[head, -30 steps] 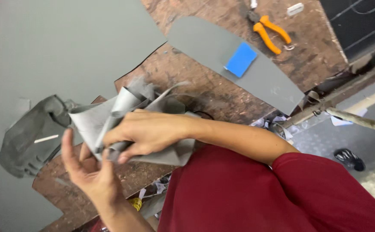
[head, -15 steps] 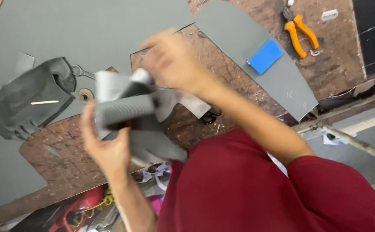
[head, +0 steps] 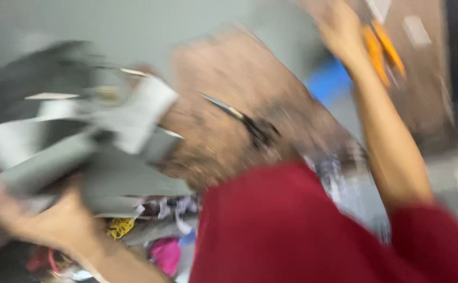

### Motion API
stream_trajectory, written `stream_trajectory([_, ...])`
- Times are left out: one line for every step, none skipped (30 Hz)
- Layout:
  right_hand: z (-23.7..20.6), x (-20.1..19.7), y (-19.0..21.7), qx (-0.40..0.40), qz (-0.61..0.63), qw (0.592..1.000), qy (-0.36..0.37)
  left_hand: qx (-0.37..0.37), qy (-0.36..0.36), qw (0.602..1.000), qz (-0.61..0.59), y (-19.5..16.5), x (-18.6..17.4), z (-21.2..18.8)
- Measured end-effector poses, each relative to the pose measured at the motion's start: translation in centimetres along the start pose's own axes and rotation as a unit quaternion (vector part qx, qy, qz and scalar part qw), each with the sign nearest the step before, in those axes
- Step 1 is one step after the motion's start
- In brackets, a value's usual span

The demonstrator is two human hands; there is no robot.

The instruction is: The person cuts a strip from a sheet of gray fabric with scissors, folds and sets aside the cut pieces, then measures the fabric with a tape measure and marks lines on it with a pen along a straightedge.

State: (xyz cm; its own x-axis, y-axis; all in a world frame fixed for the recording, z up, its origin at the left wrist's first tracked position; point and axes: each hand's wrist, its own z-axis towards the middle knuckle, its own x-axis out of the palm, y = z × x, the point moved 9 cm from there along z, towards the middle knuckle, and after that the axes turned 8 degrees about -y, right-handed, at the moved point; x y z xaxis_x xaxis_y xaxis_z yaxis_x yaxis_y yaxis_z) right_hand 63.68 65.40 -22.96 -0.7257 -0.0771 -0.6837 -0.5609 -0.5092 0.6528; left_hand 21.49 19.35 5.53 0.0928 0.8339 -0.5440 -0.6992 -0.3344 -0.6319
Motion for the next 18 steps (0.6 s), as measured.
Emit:
stream_trajectory([1.8,-1.4,3.8,-0.021,0.021,0.999,-0.016,0.004,-0.01,0.993,0.119,-0.3,-0.6,0.5])
stream_trajectory([3.3,-2.7,8.1,-0.039,0.049,0.998,-0.02,-0.012,-0.016,0.969,0.247,-0.5,-1.3,0.9])
stream_trajectory([3.8,-3.5,12.8,-0.06,0.036,0.997,-0.015,0.009,-0.03,0.975,0.22,-1.8,-1.5,1.2])
stream_trajectory([4.3,-4.4,17.7,-0.081,0.024,0.996,-0.011,-0.047,-0.029,0.978,0.201,-1.7,-2.2,1.6])
stream_trajectory([4.2,-3.1,22.0,-0.045,0.105,0.992,0.059,-0.101,-0.025,0.979,0.174,-1.6,-2.1,1.4])
stream_trajectory([3.8,-1.9,26.2,0.002,0.179,0.976,0.122,-0.153,-0.021,0.978,0.137,-1.7,-1.8,1.1])
stream_trajectory([3.0,-1.2,31.3,-0.035,0.21,0.964,0.159,-0.2,-0.014,0.976,0.088,-1.9,-1.2,0.4])
stream_trajectory([1.4,0.0,34.9,-0.008,0.228,0.956,0.185,-0.258,-0.005,0.966,0.021,-2.0,-0.7,-0.7])
stream_trajectory([-0.7,1.5,37.9,0.024,0.237,0.949,0.205,-0.309,0.012,0.949,-0.057,-1.9,0.1,-1.9])
stream_trajectory([-2.5,3.3,41.0,0.043,0.295,0.928,0.225,-0.314,0.016,0.944,-0.099,-2.6,0.6,-2.7])
stream_trajectory([-4.2,5.2,43.6,0.064,0.35,0.902,0.245,-0.319,0.021,0.937,-0.142,-2.9,0.9,-3.5])
stream_trajectory([-5.8,6.7,45.1,0.128,0.452,0.847,0.25,-0.321,0.024,0.929,-0.183,-3.3,0.9,-4.5])
stream_trajectory([-7.3,8.7,46.4,0.193,0.545,0.776,0.254,-0.285,0.012,0.939,-0.189,-3.3,0.2,-4.8])
stream_trajectory([-8.4,9.6,47.1,0.224,0.564,0.749,0.267,-0.252,0.005,0.948,-0.194,-3.3,-0.8,-5.1])
stream_trajectory([-9.5,10.7,47.6,0.251,0.583,0.721,0.276,-0.213,-0.003,0.956,-0.2,-3.2,-1.9,-5.3])
stream_trajectory([-10.3,12.0,48.3,0.275,0.604,0.692,0.283,-0.187,-0.012,0.962,-0.201,-2.6,-2.8,-5.4])
stream_trajectory([-10.8,12.8,48.8,0.278,0.604,0.691,0.282,-0.16,-0.017,0.966,-0.201,-2.2,-3.7,-5.6])
stream_trajectory([-11.4,13.6,49.3,0.284,0.603,0.69,0.281,-0.134,-0.02,0.97,-0.201,-1.6,-4.6,-5.8])
